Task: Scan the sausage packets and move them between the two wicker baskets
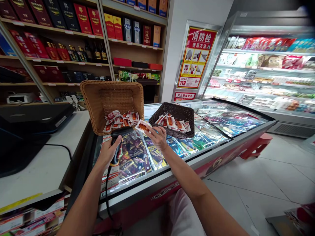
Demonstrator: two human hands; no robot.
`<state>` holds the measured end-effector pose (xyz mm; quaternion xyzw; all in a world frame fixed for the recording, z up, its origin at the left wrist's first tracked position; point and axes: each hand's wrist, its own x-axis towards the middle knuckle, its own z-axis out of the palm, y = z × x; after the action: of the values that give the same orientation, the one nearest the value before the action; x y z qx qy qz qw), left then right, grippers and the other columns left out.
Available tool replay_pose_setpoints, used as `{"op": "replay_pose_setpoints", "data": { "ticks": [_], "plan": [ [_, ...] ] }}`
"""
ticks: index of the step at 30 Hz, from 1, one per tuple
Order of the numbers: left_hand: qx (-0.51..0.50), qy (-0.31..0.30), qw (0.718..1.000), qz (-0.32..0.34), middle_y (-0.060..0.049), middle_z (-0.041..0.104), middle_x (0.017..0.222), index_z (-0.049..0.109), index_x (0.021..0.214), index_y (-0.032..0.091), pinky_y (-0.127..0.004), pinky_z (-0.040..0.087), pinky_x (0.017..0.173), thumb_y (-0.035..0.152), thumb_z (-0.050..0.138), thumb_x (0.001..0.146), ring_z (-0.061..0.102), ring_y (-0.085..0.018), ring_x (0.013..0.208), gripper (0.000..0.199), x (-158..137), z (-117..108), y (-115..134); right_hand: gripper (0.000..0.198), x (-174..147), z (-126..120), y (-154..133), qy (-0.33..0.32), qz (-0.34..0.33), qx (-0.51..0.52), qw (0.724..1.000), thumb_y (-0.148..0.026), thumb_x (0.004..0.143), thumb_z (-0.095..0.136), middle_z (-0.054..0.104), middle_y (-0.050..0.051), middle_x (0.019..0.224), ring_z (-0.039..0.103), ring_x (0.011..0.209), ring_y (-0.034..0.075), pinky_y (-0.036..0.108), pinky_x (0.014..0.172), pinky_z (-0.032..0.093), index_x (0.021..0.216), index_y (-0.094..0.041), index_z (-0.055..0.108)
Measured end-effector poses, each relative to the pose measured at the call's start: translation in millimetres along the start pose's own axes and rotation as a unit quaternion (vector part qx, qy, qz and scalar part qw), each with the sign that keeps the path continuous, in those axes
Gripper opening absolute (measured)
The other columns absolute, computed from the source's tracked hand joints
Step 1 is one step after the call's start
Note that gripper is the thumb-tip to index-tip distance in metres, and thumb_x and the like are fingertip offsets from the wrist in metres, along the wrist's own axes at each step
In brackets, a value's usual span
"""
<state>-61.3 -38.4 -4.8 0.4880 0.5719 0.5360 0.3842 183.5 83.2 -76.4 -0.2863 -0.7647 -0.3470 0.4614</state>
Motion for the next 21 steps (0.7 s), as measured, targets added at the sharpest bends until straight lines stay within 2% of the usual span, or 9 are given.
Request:
{"op": "replay_pose_setpoints", "data": {
  "ticks": [3, 5, 7, 9, 12, 14, 16, 19, 21],
  "plan": [
    [-0.003, -0.001, 1.0, -0.002, 0.002, 0.056, 0.055, 0.053, 0.072, 0.021, -0.027, 0.04, 0.036, 0.079, 0.073, 0.07, 0.05, -0.014, 0.04, 0.061, 0, 0, 0, 0.027, 1, 0, 4, -0.039, 0.052, 0.009, 0.998, -0.026, 0.103, 0.06, 0.076, -0.001, 0.128, 0.064, 0.109, 0.018, 0.038, 0.109, 0.035, 0.121, -0.038, 0.076],
    [-0.011, 0.0, 1.0, 0.001, 0.001, 0.056, 0.056, 0.053, 0.073, 0.021, -0.027, 0.04, 0.036, 0.077, 0.074, 0.07, 0.051, -0.014, 0.04, 0.06, 2, 0, -2, 0.027, 1, -2, 14, -0.046, 0.142, 0.002, 0.989, -0.027, 0.103, 0.058, 0.076, 0.002, 0.127, 0.063, 0.11, 0.022, 0.045, 0.108, 0.035, 0.12, -0.037, 0.077],
    [-0.015, 0.018, 1.0, 0.003, 0.001, 0.057, 0.057, 0.054, 0.073, 0.021, -0.026, 0.039, 0.036, 0.076, 0.074, 0.071, 0.051, -0.014, 0.04, 0.058, 4, -2, -4, 0.03, -1, -6, 30, 0.001, 0.262, -0.024, 0.965, -0.027, 0.104, 0.054, 0.075, 0.009, 0.128, 0.061, 0.112, 0.027, 0.054, 0.109, 0.033, 0.118, -0.034, 0.079],
    [-0.021, 0.055, 0.998, -0.003, 0.001, 0.057, 0.056, 0.054, 0.072, 0.022, -0.027, 0.039, 0.036, 0.077, 0.073, 0.072, 0.05, -0.014, 0.039, 0.058, 7, -5, -5, 0.034, -6, -13, 48, 0.083, 0.364, -0.062, 0.926, -0.028, 0.104, 0.048, 0.074, 0.015, 0.128, 0.058, 0.117, 0.033, 0.064, 0.108, 0.03, 0.113, -0.028, 0.081],
    [-0.055, 0.14, 0.989, -0.007, 0.002, 0.055, 0.055, 0.053, 0.074, 0.022, -0.027, 0.04, 0.037, 0.075, 0.072, 0.073, 0.049, -0.013, 0.039, 0.057, 9, -12, -2, 0.038, -12, -23, 65, 0.136, 0.431, -0.098, 0.887, -0.024, 0.1, 0.045, 0.074, 0.018, 0.124, 0.054, 0.121, 0.038, 0.07, 0.106, 0.028, 0.105, -0.024, 0.082],
    [-0.089, 0.204, 0.975, -0.001, 0.004, 0.054, 0.057, 0.053, 0.078, 0.022, -0.027, 0.041, 0.038, 0.074, 0.07, 0.074, 0.048, -0.012, 0.04, 0.055, 10, -19, 1, 0.038, -9, -26, 62, 0.115, 0.43, -0.105, 0.889, -0.018, 0.095, 0.046, 0.073, 0.019, 0.124, 0.052, 0.124, 0.039, 0.07, 0.105, 0.029, 0.109, -0.022, 0.081],
    [-0.118, 0.268, 0.956, 0.006, 0.005, 0.053, 0.06, 0.051, 0.082, 0.022, -0.026, 0.041, 0.039, 0.074, 0.065, 0.077, 0.048, -0.012, 0.042, 0.054, 10, -26, 4, 0.039, 2, -21, 47, 0.088, 0.385, -0.095, 0.914, -0.014, 0.092, 0.047, 0.072, 0.018, 0.127, 0.051, 0.125, 0.038, 0.065, 0.106, 0.03, 0.113, -0.021, 0.08],
    [-0.152, 0.326, 0.933, 0.008, 0.006, 0.053, 0.064, 0.049, 0.087, 0.023, -0.026, 0.042, 0.041, 0.075, 0.057, 0.082, 0.049, -0.011, 0.045, 0.053, 10, -31, 5, 0.035, 35, 3, 8, 0.01, 0.241, -0.028, 0.97, -0.013, 0.094, 0.05, 0.075, 0.012, 0.12, 0.058, 0.114, 0.031, 0.054, 0.106, 0.034, 0.111, -0.022, 0.079],
    [-0.163, 0.334, 0.928, 0.01, 0.006, 0.053, 0.066, 0.048, 0.088, 0.023, -0.026, 0.043, 0.043, 0.074, 0.056, 0.084, 0.05, -0.011, 0.045, 0.052, 9, -31, 5, 0.03, 65, 30, -20, -0.08, 0.156, 0.026, 0.984, -0.015, 0.097, 0.05, 0.077, 0.01, 0.11, 0.06, 0.104, 0.026, 0.047, 0.104, 0.037, 0.108, -0.021, 0.078]
  ]
}}
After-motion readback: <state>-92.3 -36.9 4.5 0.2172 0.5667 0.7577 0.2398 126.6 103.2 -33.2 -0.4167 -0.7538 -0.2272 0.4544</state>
